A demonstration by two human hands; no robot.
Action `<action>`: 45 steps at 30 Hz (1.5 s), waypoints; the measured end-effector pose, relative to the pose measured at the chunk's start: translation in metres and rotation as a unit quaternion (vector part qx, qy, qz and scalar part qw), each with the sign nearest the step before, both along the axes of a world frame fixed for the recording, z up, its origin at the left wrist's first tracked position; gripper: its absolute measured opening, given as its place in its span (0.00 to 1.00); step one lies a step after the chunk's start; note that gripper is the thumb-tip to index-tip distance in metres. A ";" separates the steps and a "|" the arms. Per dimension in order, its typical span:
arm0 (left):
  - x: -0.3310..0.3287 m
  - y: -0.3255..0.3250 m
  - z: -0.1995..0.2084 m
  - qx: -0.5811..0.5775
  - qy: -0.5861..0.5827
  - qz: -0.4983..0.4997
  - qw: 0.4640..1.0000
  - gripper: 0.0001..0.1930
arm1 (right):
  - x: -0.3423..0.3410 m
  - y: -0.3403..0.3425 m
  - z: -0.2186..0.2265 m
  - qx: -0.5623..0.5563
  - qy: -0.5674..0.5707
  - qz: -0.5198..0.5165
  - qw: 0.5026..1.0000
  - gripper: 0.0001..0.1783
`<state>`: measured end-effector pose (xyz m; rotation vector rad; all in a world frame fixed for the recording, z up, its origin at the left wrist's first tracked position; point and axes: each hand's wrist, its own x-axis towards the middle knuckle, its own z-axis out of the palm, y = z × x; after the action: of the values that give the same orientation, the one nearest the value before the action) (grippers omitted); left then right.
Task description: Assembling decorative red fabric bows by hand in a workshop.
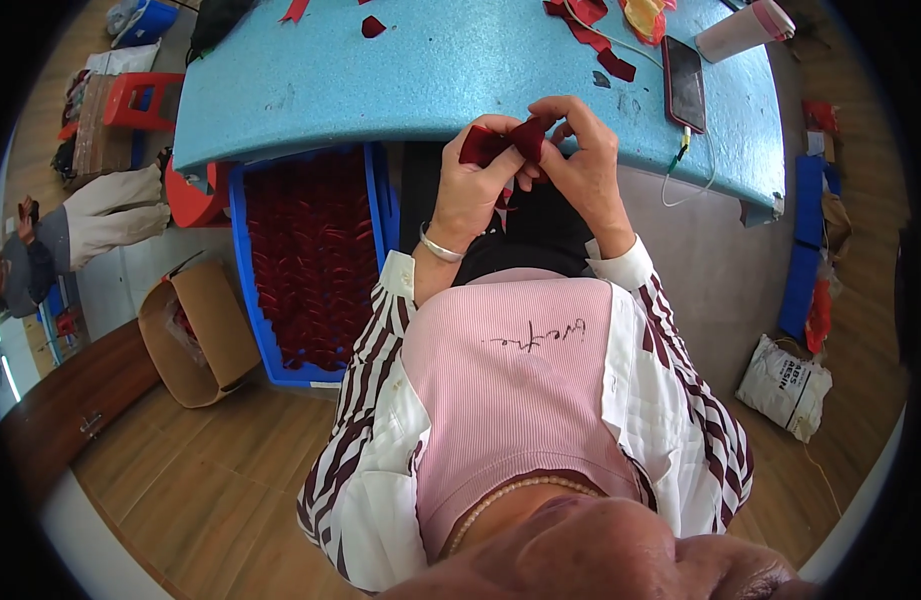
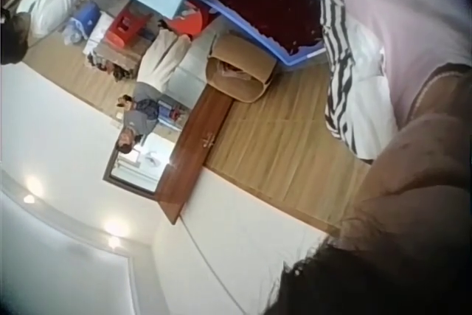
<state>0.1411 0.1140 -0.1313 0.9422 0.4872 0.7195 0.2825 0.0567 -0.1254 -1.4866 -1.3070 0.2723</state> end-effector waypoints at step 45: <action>-0.001 -0.005 -0.003 -0.024 -0.024 0.046 0.998 0.04 | -0.004 -0.001 -0.016 0.142 -0.171 -0.021 0.975 0.14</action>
<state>0.1397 0.1095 -0.1344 0.8609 0.5046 0.8082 0.2783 0.0557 -0.1410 -1.3492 -1.5113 -0.2025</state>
